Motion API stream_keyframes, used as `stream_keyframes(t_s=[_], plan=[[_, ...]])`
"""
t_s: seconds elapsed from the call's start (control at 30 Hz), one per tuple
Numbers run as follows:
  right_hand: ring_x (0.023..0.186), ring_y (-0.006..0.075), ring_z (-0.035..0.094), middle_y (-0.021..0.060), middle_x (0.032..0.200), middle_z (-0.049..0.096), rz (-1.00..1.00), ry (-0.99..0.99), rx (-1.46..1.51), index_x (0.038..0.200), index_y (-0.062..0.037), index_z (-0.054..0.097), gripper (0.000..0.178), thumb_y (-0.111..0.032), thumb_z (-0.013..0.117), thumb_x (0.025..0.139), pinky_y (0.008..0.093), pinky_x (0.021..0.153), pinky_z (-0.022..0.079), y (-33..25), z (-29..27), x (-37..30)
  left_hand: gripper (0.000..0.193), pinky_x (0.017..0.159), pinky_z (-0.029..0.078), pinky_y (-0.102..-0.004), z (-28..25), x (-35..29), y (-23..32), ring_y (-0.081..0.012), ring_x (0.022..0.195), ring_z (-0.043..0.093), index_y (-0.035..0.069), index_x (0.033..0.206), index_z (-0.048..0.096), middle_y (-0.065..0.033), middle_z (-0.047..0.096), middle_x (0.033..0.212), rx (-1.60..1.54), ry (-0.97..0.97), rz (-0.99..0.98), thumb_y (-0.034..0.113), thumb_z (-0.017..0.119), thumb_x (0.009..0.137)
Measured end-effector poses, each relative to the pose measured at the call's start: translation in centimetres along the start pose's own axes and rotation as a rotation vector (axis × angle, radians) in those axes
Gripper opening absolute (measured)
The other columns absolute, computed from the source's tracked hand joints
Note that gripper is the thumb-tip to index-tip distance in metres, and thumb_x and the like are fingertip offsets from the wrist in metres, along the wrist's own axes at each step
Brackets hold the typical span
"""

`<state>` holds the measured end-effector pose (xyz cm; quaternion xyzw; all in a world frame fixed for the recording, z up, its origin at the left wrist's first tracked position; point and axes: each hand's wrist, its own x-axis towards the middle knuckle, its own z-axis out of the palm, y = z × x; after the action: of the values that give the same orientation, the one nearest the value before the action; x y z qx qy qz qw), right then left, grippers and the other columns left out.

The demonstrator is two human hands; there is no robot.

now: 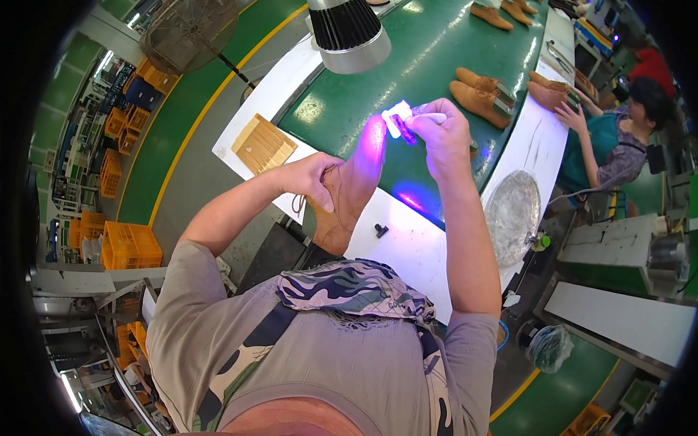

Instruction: Applying adhesive to the bottom and side edges of shoe soles using a small brush at a factory workstation.

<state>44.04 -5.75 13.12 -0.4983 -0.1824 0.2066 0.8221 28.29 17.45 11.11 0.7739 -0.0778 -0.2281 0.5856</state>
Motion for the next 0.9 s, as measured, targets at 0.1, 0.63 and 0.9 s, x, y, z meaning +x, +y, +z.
stream_keyframes(t_s=[0.1, 0.63, 0.9], plan=[[0.077, 0.0122, 0.06, 0.0085, 0.089, 0.061, -0.072, -0.038, -0.034, 0.083, -0.0011, 0.055, 0.014, 0.006, 0.066, 0.076, 0.0255, 0.069, 0.05, 0.5, 0.2, 0.2, 0.059, 0.085, 0.051, -0.0317, -0.2, 0.4, -1.1, -0.0173, 0.092, 0.065, -0.004, 0.11, 0.061, -0.0087, 0.069, 0.1, -0.24, -0.008, -0.066, 0.008, 0.087, 0.059], [0.079, 0.0144, 0.063, 0.009, 0.086, 0.062, -0.094, -0.228, -0.089, 0.079, -0.004, 0.049, 0.021, 0.006, 0.067, 0.08, 0.0265, 0.069, 0.053, 4.7, -0.1, -1.3, 0.08, 0.098, 0.049, -0.0345, 1.7, 0.2, -2.4, -0.0236, 0.107, 0.064, -0.006, 0.131, 0.048, -0.0148, 0.063, 0.119, -0.805, 0.105, -0.075, 0.022, 0.08, 0.063], [0.074, 0.0118, 0.059, 0.0067, 0.082, 0.062, 0.027, -0.182, -0.091, 0.079, -0.005, 0.051, 0.019, 0.001, 0.069, 0.075, 0.0266, 0.067, 0.05, 6.1, 0.0, -3.1, 0.08, 0.101, 0.047, -0.0383, 3.0, -0.4, -2.8, -0.0267, 0.11, 0.063, -0.005, 0.134, 0.044, -0.0167, 0.061, 0.122, -0.949, 0.186, -0.065, 0.022, 0.077, 0.067]])
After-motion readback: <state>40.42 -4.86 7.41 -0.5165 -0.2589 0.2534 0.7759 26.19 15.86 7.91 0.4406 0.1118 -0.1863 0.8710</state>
